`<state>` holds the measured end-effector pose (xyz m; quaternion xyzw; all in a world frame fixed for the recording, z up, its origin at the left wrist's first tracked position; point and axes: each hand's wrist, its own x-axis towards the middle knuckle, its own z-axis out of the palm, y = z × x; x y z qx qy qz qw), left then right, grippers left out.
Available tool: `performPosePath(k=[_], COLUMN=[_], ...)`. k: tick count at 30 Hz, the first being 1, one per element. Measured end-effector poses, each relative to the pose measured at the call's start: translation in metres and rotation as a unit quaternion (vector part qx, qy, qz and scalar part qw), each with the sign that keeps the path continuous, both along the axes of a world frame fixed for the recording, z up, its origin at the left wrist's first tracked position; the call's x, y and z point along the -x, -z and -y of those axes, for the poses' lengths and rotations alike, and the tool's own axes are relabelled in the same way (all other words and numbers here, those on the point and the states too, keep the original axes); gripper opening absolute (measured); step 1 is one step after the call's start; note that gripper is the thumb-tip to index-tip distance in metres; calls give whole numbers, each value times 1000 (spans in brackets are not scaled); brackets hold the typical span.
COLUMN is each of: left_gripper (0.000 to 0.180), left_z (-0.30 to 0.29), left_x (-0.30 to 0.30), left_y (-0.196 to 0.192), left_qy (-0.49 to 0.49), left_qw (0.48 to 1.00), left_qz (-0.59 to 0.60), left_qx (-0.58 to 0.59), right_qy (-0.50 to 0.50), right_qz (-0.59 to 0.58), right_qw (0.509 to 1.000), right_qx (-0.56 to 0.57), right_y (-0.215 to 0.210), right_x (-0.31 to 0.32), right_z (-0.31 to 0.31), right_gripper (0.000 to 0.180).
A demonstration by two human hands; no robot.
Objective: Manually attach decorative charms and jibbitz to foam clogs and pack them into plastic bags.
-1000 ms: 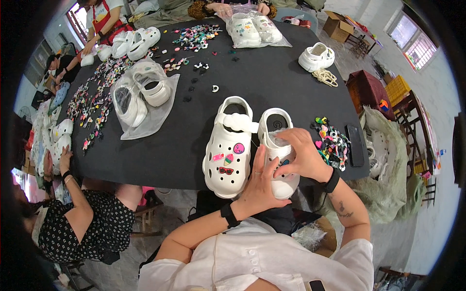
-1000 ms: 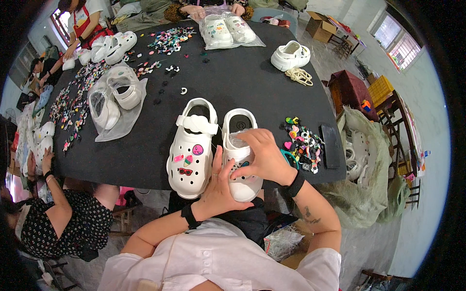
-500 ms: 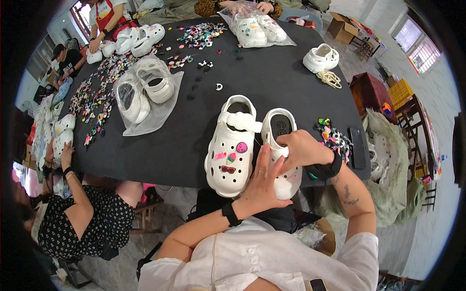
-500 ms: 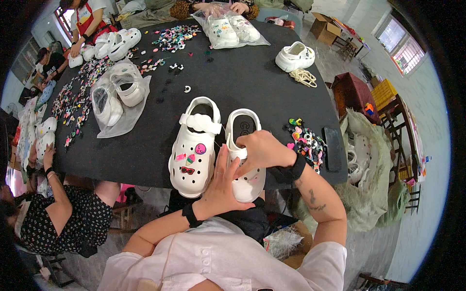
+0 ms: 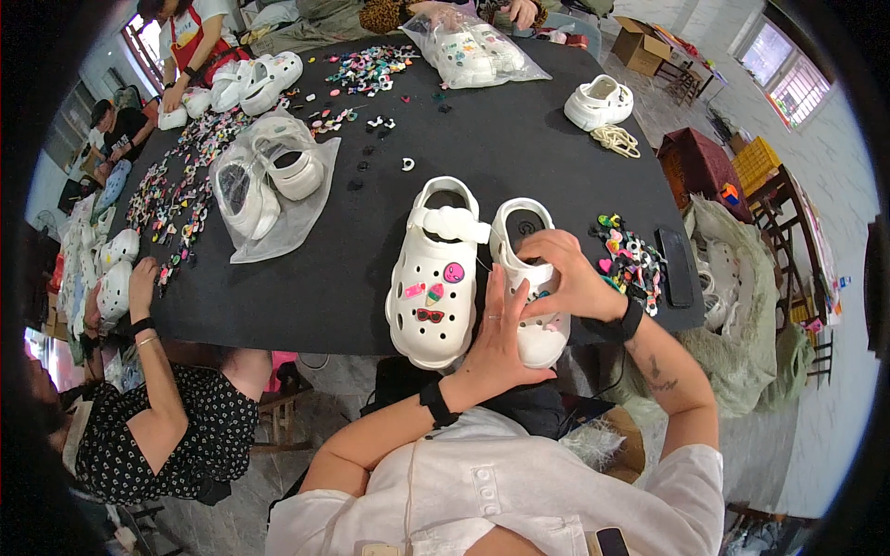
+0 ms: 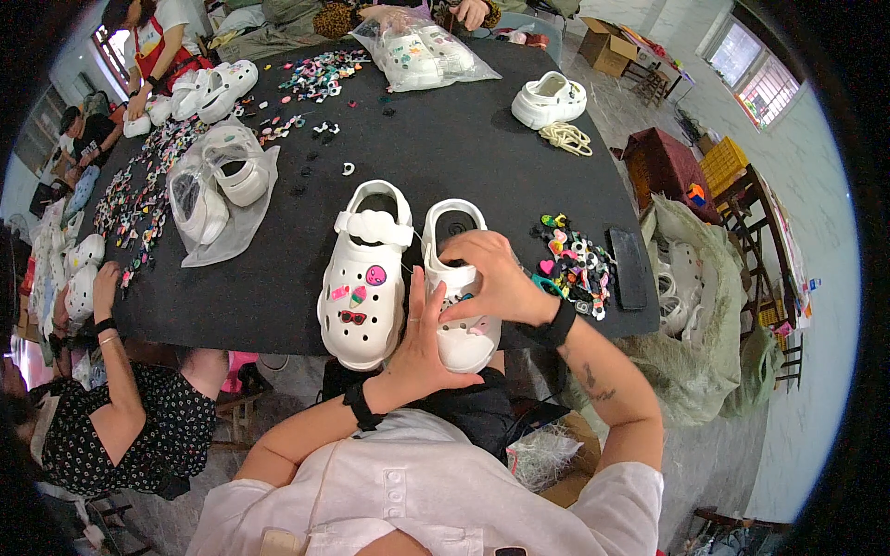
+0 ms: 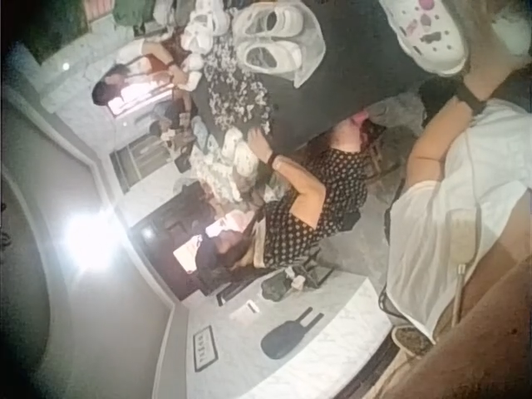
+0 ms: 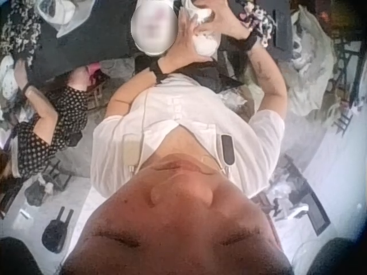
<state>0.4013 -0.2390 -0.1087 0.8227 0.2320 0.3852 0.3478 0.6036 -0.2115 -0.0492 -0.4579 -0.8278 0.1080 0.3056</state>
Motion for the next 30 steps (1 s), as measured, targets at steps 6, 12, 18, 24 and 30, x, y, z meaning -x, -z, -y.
performPosePath(k=[6,12,18,24,30], left_gripper=[73,94,110,109,112], left_z=[-15,-26,-10,-16,-47], left_x=[47,123,111,102,109], left_y=[-28,-4,20,23,-2], left_qy=[135,-216,-187,-201,-219], left_qw=[988,975,976,973,969], left_qz=[-13,-50,-59,-47,-106], left_qx=[-71,32,90,104,-32], right_qy=[155,205,259,254,284], right_qz=[-130,-269,-271,-245,-213], right_qw=[976,931,920,930,930], right_qx=[77,140,117,102,96], right_y=[38,67,82,75,81], right_x=[12,56,66,58,57], right_z=[86,137,101,55,59], right_gripper=[125,139,135,128,129])
